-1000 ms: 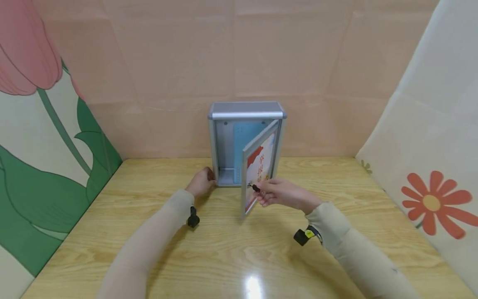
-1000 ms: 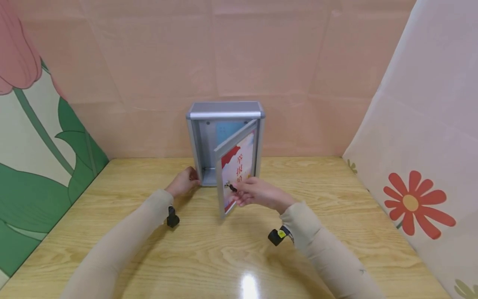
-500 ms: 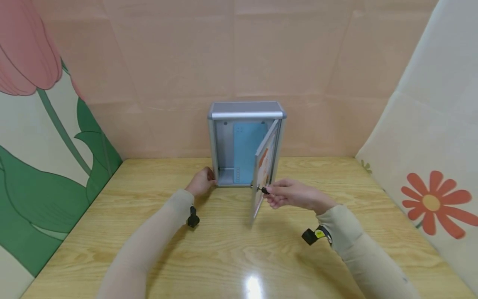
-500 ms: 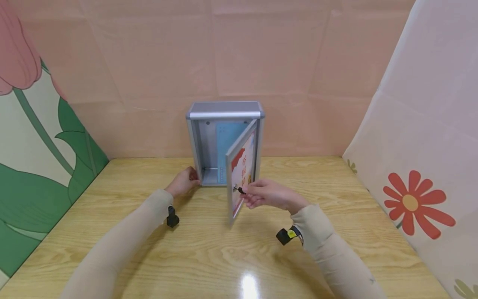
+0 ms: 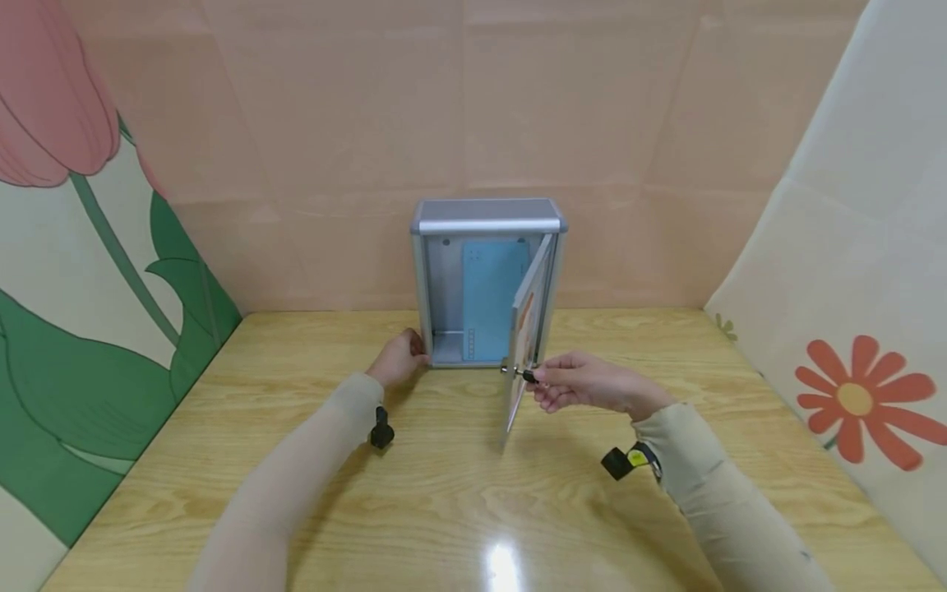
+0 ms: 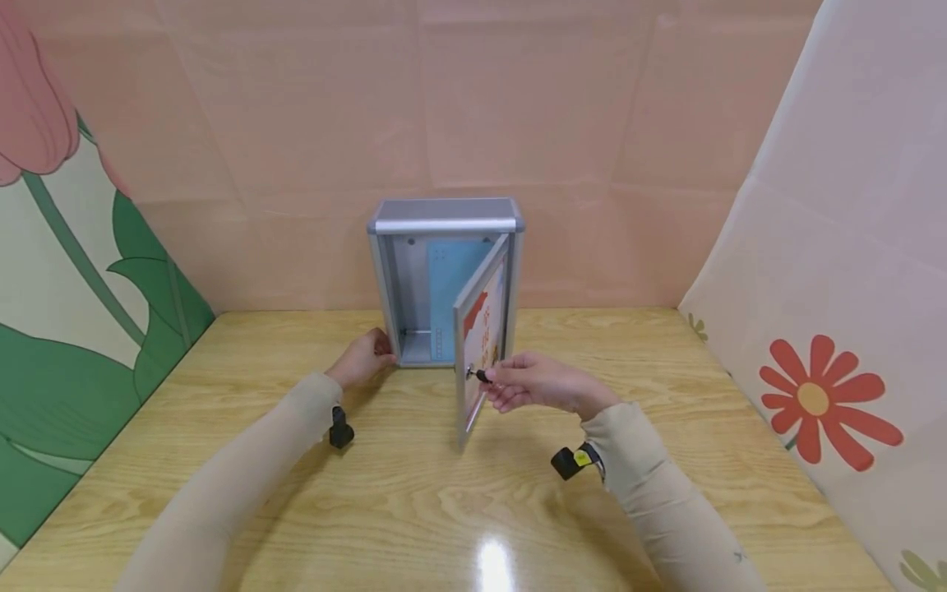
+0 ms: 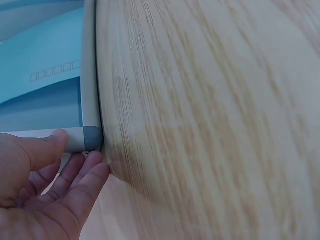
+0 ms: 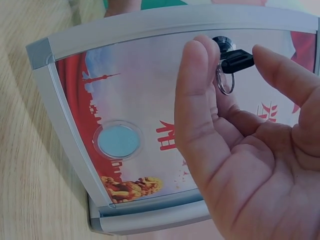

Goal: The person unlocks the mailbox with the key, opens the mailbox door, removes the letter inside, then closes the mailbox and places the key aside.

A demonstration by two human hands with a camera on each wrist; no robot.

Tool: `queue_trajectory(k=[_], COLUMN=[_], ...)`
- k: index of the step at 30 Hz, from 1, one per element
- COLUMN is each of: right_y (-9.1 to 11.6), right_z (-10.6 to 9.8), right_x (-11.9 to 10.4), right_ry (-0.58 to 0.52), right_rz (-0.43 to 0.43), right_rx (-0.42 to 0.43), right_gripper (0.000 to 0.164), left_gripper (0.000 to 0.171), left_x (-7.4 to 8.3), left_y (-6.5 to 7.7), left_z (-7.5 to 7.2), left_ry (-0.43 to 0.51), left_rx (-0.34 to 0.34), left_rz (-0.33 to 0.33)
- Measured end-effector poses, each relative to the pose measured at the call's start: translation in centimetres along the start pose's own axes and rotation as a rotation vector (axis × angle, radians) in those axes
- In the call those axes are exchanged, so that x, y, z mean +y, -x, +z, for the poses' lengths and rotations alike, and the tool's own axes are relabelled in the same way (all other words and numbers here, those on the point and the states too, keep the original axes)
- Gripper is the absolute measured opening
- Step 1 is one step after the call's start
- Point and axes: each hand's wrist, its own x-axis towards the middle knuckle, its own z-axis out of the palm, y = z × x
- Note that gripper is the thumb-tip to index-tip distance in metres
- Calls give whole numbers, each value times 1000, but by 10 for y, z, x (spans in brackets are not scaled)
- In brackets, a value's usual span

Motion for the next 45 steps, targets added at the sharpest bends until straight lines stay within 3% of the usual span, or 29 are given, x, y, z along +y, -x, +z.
queue_trajectory(k=[10, 19, 23, 25, 28, 30, 32, 34, 38, 42, 45], right_y=[0, -2, -3, -3, -3, -1, 0, 1, 1, 1, 0], right_z=[-1, 3, 5, 5, 4, 3, 2, 1, 0, 0, 2], right_x=[-1, 1, 1, 1, 1, 1, 1, 1, 2, 2, 3], right_ry=[183, 173, 163, 162, 165, 170, 169, 168, 153, 154, 162], right_rz=[13, 38, 47, 54, 54, 58, 60, 54, 41, 30, 24], right_rx=[49, 93, 97, 98, 99, 102, 102, 93, 82, 71, 66], right_gripper=[36, 36, 34, 34, 36, 36, 37, 36, 34, 36, 39], left_gripper=[22, 21, 14, 16, 23, 28, 37, 48, 64, 67, 64], left_x=[2, 3, 7, 14, 36, 55, 72, 88, 108, 112, 108], left_y=[2, 2, 6, 9, 15, 16, 16, 13, 0, -18, -31], left_z=[-1, -2, -5, -7, -11, -12, -12, -9, -1, 12, 24], left_ry=[5, 6, -100, -198, -283, -267, -202, -129, -42, 41, 173], left_rx=[-6, -4, -13, -66, -238, -358, -403, -369, -162, 41, 170], left_rz=[-13, -7, 2, -12, -38, -15, 27, 83, 118, 56, -4])
